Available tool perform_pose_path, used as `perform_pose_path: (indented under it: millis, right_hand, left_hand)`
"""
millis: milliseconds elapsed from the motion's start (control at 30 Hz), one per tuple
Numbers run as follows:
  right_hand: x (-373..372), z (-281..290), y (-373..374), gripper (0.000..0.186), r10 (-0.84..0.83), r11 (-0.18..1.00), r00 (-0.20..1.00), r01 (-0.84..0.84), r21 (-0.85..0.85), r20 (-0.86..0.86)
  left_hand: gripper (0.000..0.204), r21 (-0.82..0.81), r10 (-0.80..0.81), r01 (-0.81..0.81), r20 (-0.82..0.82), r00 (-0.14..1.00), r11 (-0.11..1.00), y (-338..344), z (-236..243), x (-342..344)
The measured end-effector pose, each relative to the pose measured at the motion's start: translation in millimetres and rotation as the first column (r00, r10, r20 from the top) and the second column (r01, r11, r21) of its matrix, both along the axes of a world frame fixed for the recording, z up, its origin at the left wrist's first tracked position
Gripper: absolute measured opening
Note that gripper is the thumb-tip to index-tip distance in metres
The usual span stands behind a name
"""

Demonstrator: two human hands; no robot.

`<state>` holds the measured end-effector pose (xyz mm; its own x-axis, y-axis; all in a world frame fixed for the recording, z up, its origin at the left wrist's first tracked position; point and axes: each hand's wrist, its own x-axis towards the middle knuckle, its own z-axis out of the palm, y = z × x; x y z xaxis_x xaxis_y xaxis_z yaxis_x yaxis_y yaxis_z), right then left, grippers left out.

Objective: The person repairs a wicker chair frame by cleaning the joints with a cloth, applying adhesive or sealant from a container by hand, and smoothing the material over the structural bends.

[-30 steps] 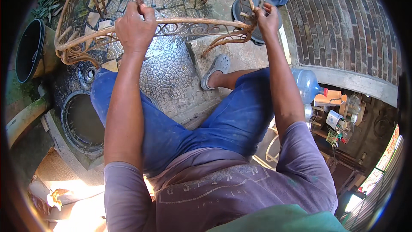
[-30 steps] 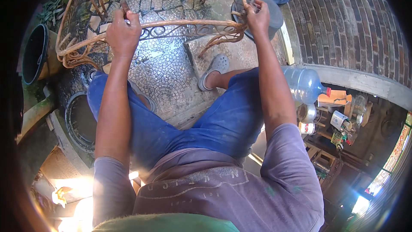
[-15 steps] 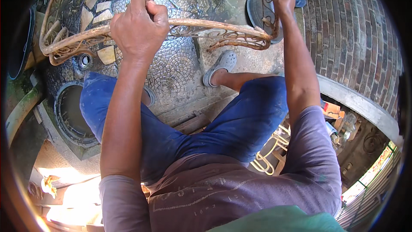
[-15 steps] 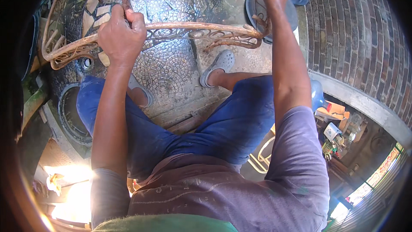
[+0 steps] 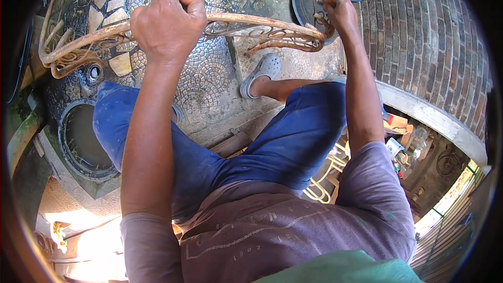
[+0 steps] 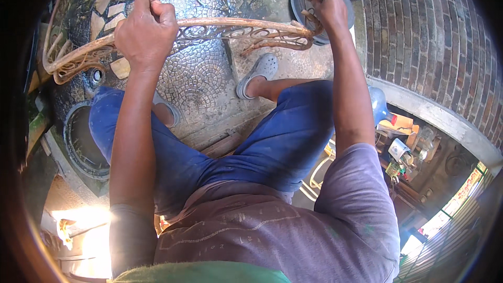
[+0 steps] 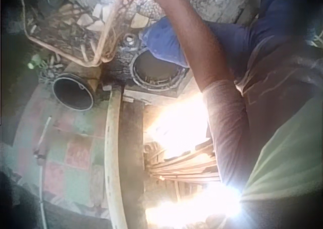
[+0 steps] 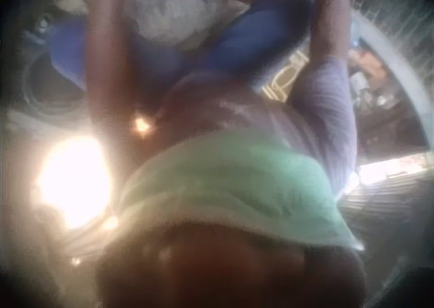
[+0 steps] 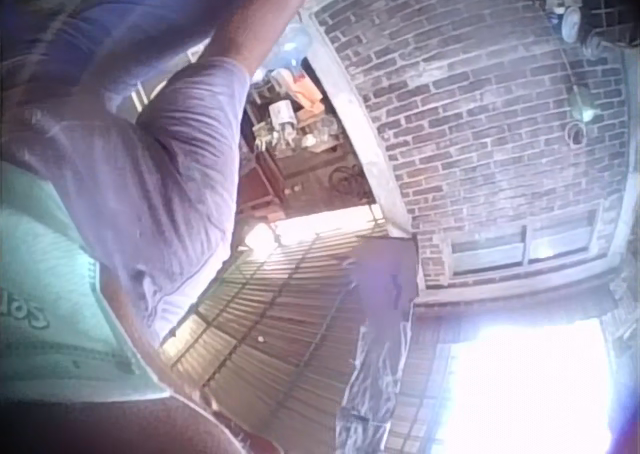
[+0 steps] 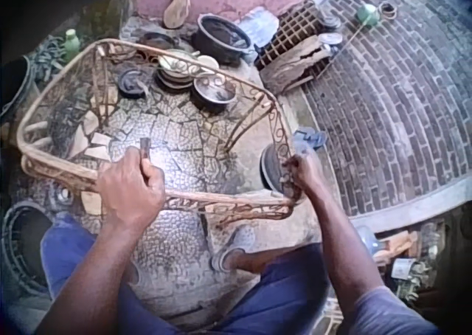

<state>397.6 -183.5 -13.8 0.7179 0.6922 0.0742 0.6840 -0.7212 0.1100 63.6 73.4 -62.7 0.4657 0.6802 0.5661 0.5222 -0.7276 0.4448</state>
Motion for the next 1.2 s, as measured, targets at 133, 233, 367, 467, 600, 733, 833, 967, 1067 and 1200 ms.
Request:
perform_pose_path:
  millis: [133, 233, 367, 467, 600, 733, 833, 967, 1067, 1200]
  right_hand:
    - [4, 17, -2, 0.029, -0.100, 0.973, 0.967, 0.046, -0.226, -0.236]
    - [11, 21, 19, 0.029, -0.094, 0.980, 0.977, 0.057, -0.189, -0.192]
    - [37, -5, 52, 0.022, 0.176, 0.982, 0.969, -0.161, -0.099, 0.171]
    - [59, -24, 68, 0.022, 0.320, 0.940, 0.914, -0.274, -0.202, 0.249]
    - [71, -47, 70, 0.027, 0.415, 0.867, 0.884, -0.312, -0.389, 0.217]
    - [69, -59, 57, 0.033, 0.427, 0.818, 0.874, -0.266, -0.510, 0.230]
    - [49, -44, 60, 0.033, 0.445, 0.777, 0.877, -0.276, -0.566, 0.184]
    - [33, -32, 54, 0.029, 0.379, 0.731, 0.924, -0.262, -0.631, 0.056]
    - [33, -31, 36, 0.012, 0.448, 0.721, 0.894, -0.356, -0.594, 0.008]
    - [31, -16, 44, 0.017, 0.280, 0.817, 0.952, -0.302, -0.491, -0.121]
  left_hand:
    - [0.017, -0.021, -0.009, 0.009, -0.009, 1.000, 1.000, -1, 3, 0]
    - [0.015, -0.020, -0.007, 0.007, -0.006, 1.000, 1.000, -1, 4, 0]
    - [0.013, -0.006, -0.028, 0.028, 0.045, 0.999, 1.000, -1, 0, -1]
    - [0.013, 0.028, -0.048, 0.046, 0.059, 0.997, 0.999, 1, -4, -1]
    - [0.019, -0.083, -0.047, 0.045, -0.024, 0.999, 0.996, -1, 0, -5]
    - [0.016, -0.044, -0.046, 0.045, -0.018, 0.999, 0.998, -1, 2, -3]
    - [0.017, -0.038, -0.038, 0.037, -0.011, 0.999, 0.999, -1, 2, -3]
    - [0.018, -0.055, -0.040, 0.040, 0.000, 0.999, 0.998, -1, 2, -1]
    - [0.018, -0.065, -0.038, 0.038, 0.000, 0.999, 0.997, -2, 2, -2]
    - [0.023, -0.101, -0.042, 0.042, 0.007, 0.999, 0.994, -3, 1, -4]
